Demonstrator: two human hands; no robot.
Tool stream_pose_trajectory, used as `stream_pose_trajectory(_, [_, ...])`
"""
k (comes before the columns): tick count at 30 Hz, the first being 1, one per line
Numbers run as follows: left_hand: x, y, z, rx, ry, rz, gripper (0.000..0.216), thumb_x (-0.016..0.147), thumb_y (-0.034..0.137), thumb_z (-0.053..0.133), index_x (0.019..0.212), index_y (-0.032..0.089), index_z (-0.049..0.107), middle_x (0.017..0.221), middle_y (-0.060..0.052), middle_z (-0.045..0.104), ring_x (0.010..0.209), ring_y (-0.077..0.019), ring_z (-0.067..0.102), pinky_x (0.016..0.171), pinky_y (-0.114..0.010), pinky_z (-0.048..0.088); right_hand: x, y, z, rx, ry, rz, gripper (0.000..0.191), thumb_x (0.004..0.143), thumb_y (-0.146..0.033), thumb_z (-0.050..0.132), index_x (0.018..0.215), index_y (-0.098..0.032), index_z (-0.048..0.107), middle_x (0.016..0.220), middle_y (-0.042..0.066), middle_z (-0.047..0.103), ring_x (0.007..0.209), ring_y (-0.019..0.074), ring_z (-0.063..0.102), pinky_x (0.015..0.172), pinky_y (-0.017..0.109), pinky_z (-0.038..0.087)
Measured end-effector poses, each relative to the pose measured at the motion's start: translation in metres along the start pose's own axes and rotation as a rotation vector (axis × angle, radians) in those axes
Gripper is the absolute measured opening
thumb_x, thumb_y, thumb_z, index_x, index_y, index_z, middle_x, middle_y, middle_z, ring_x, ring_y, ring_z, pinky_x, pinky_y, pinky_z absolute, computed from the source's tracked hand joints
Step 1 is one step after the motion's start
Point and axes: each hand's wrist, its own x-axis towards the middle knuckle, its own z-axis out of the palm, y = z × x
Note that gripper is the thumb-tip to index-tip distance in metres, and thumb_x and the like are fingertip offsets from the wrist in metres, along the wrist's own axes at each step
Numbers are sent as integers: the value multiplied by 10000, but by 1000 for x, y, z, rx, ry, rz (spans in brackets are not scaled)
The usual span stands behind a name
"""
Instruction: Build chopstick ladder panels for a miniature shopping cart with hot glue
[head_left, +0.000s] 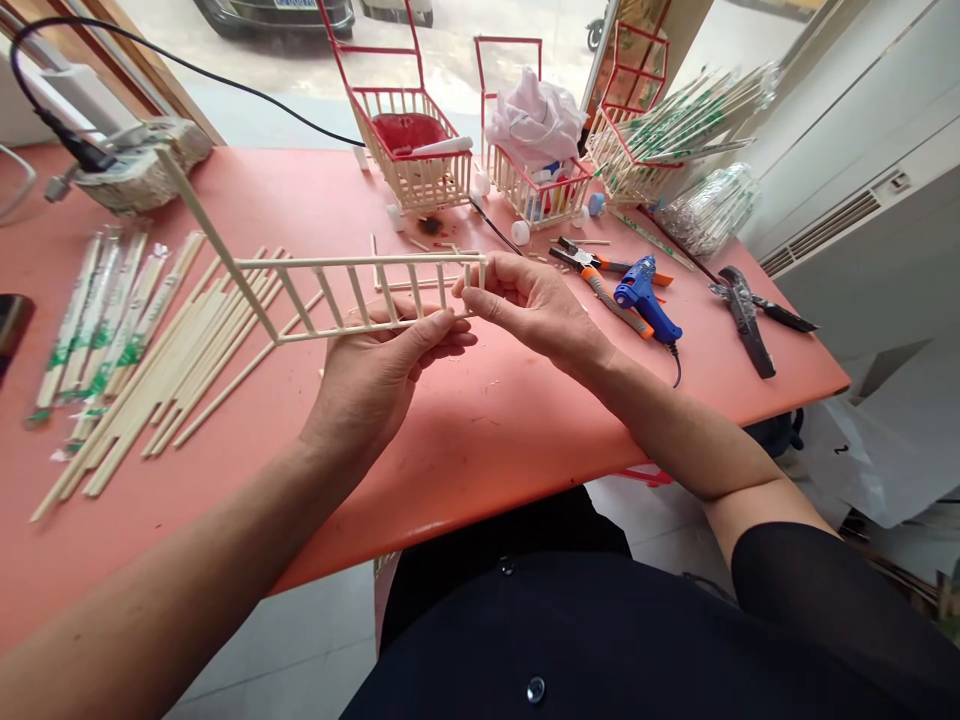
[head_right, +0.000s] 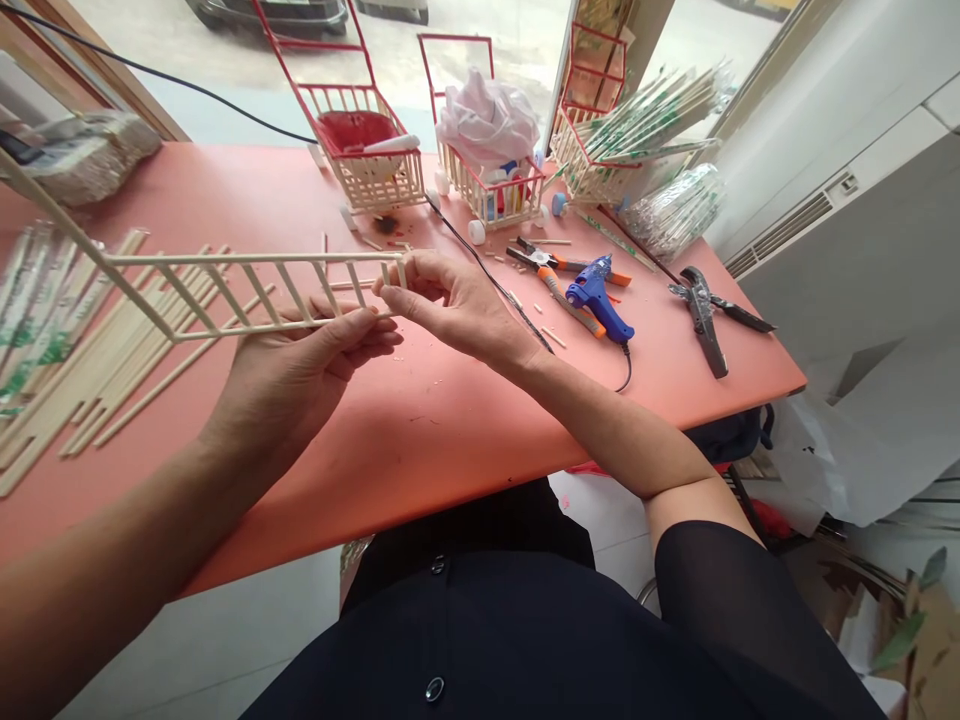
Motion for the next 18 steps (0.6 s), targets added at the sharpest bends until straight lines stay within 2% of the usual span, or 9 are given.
stream_pose_trajectory(5, [0,-2,0,10,8,-2,178,790,319,996,821,208,861,887,-50,836,874,-221,821,919,-364,684,1,3,-1,-60,7,2,579,970,-692,887,840,-233,557,900,-3,574,872,157,523,822,291,527])
stream_pose_trajectory(10, [1,-2,0,17,26,-15,236,790,341,1024,816,201,836,877,-54,824,873,-232,826,937,-388,671,1,5,-1,-67,5,-15,598,964,-715,878,854,-234,540,918,-9,555,872,148,500,814,278,508])
stream_pose_trajectory(18, [0,-4,0,16,11,7,147,793,300,980,799,218,858,861,-41,835,858,-211,816,896,-343,671,2,7,0,-12,15,-70,657,919,-733,920,822,-239,499,877,-21,539,829,142,474,801,289,506])
